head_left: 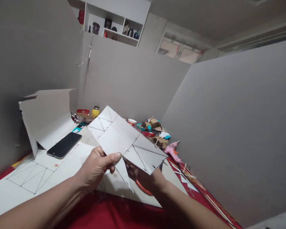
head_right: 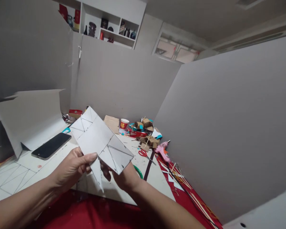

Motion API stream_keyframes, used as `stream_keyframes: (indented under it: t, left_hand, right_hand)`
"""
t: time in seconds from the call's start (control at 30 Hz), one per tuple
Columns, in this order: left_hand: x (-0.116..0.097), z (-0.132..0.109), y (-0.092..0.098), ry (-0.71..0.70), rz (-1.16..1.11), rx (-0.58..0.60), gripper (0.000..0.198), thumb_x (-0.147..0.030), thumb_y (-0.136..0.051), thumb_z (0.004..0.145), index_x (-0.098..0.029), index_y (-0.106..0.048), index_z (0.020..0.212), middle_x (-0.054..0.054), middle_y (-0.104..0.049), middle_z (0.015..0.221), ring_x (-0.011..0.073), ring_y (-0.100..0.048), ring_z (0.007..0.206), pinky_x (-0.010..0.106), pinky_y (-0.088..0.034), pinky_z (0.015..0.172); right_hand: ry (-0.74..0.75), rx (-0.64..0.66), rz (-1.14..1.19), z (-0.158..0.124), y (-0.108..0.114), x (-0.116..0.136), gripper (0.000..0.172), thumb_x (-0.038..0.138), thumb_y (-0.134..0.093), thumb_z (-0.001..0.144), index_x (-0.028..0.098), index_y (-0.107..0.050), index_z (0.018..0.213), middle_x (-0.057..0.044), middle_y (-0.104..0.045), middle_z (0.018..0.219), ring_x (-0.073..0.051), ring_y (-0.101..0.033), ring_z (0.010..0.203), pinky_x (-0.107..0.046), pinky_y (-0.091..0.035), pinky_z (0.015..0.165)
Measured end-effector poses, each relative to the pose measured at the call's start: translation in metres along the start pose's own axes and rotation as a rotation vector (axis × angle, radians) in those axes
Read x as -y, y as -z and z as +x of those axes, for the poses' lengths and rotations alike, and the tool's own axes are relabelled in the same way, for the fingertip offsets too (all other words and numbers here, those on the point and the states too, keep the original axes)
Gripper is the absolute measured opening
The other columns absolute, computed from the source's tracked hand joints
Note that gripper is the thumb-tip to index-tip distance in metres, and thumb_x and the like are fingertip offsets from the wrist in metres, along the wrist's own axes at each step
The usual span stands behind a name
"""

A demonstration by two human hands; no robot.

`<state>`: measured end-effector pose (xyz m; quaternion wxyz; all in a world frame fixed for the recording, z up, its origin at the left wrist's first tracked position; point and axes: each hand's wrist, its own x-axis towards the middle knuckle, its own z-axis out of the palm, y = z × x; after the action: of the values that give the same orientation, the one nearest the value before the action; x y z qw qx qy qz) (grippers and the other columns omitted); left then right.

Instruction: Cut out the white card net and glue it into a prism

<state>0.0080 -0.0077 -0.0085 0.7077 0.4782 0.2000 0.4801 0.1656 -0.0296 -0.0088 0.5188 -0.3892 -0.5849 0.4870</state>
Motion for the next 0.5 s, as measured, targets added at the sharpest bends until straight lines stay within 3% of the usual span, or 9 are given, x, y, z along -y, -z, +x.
stream_keyframes:
  t: [0.1,0.23,0.37,0.43,0.5]
  left_hand:
    - [-0.010,0.002,0.003,-0.065,-0.059,-0.078,0.017,-0.025,-0.075,0.070,-0.011,-0.066,0.068,-0.002,-0.057,0.060,0.0046,-0.042,0.048,0.017,-0.035,0.046]
    - [-0.023,0.008,0.014,-0.106,-0.093,-0.121,0.021,-0.025,-0.073,0.073,-0.012,-0.060,0.063,-0.006,-0.048,0.056,0.0031,-0.040,0.047,0.016,-0.036,0.047]
    - [-0.027,0.015,0.025,-0.094,-0.057,-0.103,0.019,-0.024,-0.072,0.073,-0.012,-0.060,0.064,-0.005,-0.049,0.058,0.0044,-0.045,0.050,0.017,-0.039,0.048]
    - [-0.027,0.016,0.028,-0.090,-0.033,-0.078,0.016,-0.023,-0.072,0.073,-0.013,-0.062,0.066,-0.004,-0.053,0.060,0.0057,-0.048,0.052,0.017,-0.041,0.048]
    - [-0.027,0.017,0.030,-0.079,-0.003,-0.042,0.015,-0.024,-0.072,0.074,-0.012,-0.065,0.069,-0.002,-0.058,0.062,0.0074,-0.051,0.053,0.018,-0.042,0.048]
  right_hand:
    - [0.070,0.045,0.091,-0.002,-0.004,-0.004,0.024,0.034,-0.067,0.077,0.018,-0.052,0.066,0.006,-0.047,0.050,-0.007,-0.039,0.037,-0.019,-0.032,0.035]
    - [0.115,0.081,0.121,-0.002,-0.006,-0.004,0.021,0.032,-0.064,0.082,0.017,-0.052,0.072,0.005,-0.054,0.055,-0.007,-0.045,0.039,-0.017,-0.033,0.035]
    - [-0.025,0.170,-0.166,0.002,0.010,-0.007,0.028,0.034,-0.052,0.088,0.016,-0.052,0.067,0.003,-0.052,0.054,-0.007,-0.045,0.041,-0.019,-0.035,0.039]
    - [-0.035,0.217,-0.364,0.004,0.023,-0.008,0.013,0.028,-0.056,0.084,0.016,-0.059,0.082,0.000,-0.061,0.068,-0.010,-0.054,0.054,-0.022,-0.042,0.048]
    - [0.047,0.184,-0.504,0.007,0.035,-0.006,0.018,0.023,-0.059,0.081,0.018,-0.061,0.098,-0.004,-0.066,0.087,-0.015,-0.060,0.073,-0.027,-0.047,0.063]
